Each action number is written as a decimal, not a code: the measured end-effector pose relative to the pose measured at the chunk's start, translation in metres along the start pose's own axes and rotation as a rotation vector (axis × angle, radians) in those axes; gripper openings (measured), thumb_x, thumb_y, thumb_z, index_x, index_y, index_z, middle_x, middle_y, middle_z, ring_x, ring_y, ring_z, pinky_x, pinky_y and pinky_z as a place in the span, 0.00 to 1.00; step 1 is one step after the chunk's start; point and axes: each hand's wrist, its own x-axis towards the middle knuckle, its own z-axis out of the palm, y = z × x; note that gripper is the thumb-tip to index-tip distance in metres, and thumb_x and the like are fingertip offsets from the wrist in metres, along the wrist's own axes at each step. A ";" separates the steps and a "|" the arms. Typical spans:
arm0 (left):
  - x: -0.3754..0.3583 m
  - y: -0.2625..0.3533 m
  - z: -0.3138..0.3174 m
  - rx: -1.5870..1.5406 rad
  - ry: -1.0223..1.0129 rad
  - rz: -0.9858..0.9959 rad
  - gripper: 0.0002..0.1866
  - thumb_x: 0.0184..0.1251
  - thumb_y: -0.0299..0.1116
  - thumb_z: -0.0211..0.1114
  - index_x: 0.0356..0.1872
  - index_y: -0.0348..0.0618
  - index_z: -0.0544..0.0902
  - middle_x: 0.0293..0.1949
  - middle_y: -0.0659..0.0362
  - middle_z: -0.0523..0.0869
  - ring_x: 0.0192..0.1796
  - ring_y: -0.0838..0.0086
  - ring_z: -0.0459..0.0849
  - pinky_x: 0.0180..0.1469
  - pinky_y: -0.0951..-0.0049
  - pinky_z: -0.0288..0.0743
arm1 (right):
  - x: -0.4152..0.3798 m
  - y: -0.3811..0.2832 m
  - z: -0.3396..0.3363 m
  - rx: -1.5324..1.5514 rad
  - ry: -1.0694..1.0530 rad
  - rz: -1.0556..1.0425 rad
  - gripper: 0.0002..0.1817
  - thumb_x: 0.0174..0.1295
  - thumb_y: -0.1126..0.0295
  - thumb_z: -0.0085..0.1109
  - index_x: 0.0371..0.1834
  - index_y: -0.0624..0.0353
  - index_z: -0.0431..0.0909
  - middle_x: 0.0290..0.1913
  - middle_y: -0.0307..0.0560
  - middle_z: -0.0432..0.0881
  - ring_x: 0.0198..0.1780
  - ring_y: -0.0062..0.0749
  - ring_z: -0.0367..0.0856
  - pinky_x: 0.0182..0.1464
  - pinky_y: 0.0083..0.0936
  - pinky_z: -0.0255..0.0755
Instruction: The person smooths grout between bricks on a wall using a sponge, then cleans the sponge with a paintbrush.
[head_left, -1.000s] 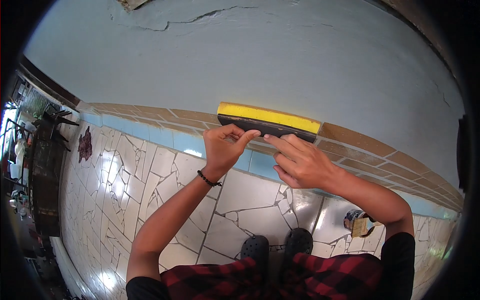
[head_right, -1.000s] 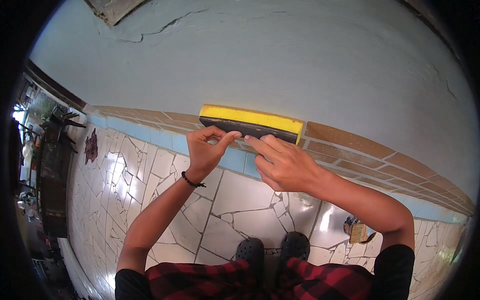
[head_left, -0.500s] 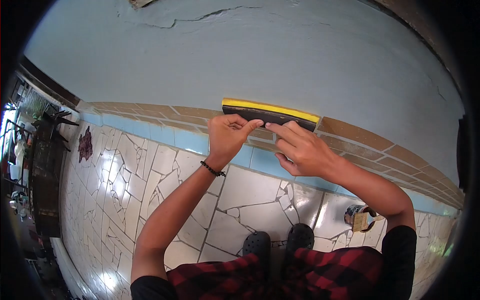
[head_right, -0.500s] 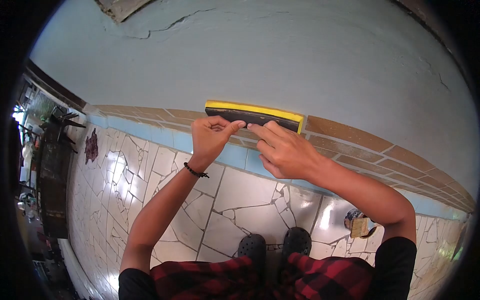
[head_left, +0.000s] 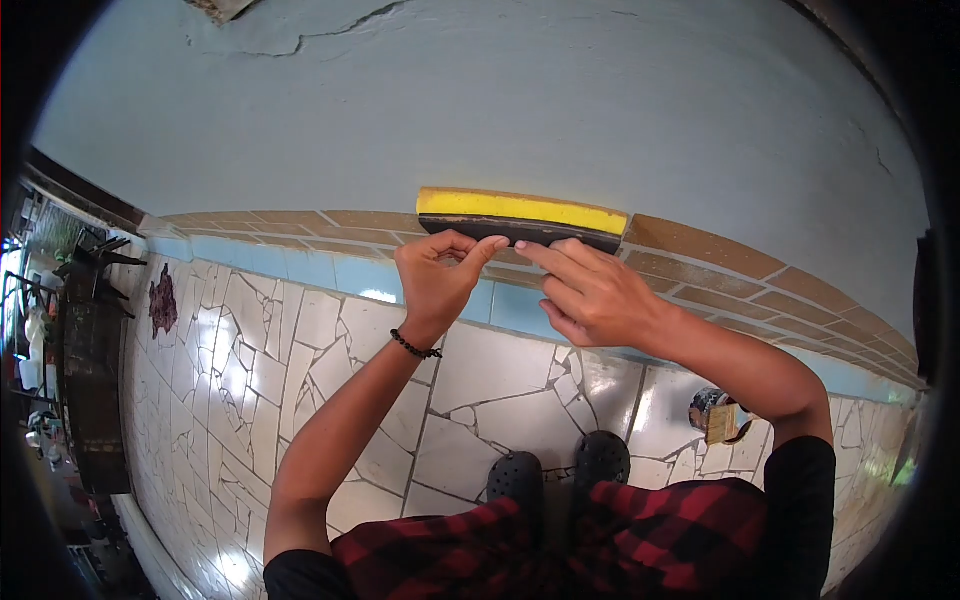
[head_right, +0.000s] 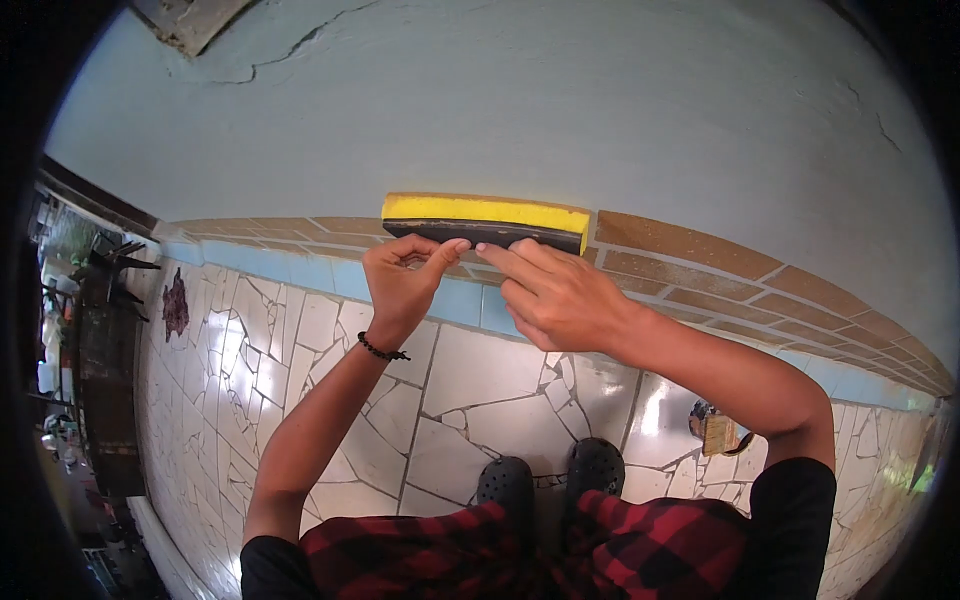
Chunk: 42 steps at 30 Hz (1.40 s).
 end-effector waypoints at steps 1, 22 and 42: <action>0.001 0.001 0.002 0.018 0.010 0.000 0.15 0.62 0.35 0.83 0.23 0.35 0.89 0.18 0.65 0.86 0.22 0.89 0.76 0.26 0.82 0.70 | 0.000 0.004 0.000 -0.007 0.011 -0.003 0.09 0.47 0.79 0.70 0.28 0.68 0.77 0.65 0.62 0.80 0.50 0.44 0.80 0.48 0.34 0.83; 0.015 -0.004 -0.012 -0.010 -0.155 -0.012 0.08 0.64 0.29 0.81 0.28 0.35 0.93 0.26 0.59 0.92 0.30 0.84 0.86 0.35 0.81 0.79 | 0.005 -0.005 -0.004 0.027 -0.021 0.007 0.10 0.48 0.77 0.72 0.28 0.68 0.77 0.64 0.63 0.79 0.51 0.45 0.80 0.50 0.36 0.82; 0.023 0.008 -0.008 -0.004 -0.144 -0.132 0.10 0.63 0.31 0.82 0.27 0.34 0.93 0.24 0.58 0.91 0.27 0.85 0.85 0.30 0.83 0.77 | 0.013 0.000 -0.006 0.008 -0.006 0.038 0.11 0.48 0.78 0.72 0.30 0.66 0.77 0.65 0.61 0.78 0.51 0.45 0.79 0.52 0.37 0.81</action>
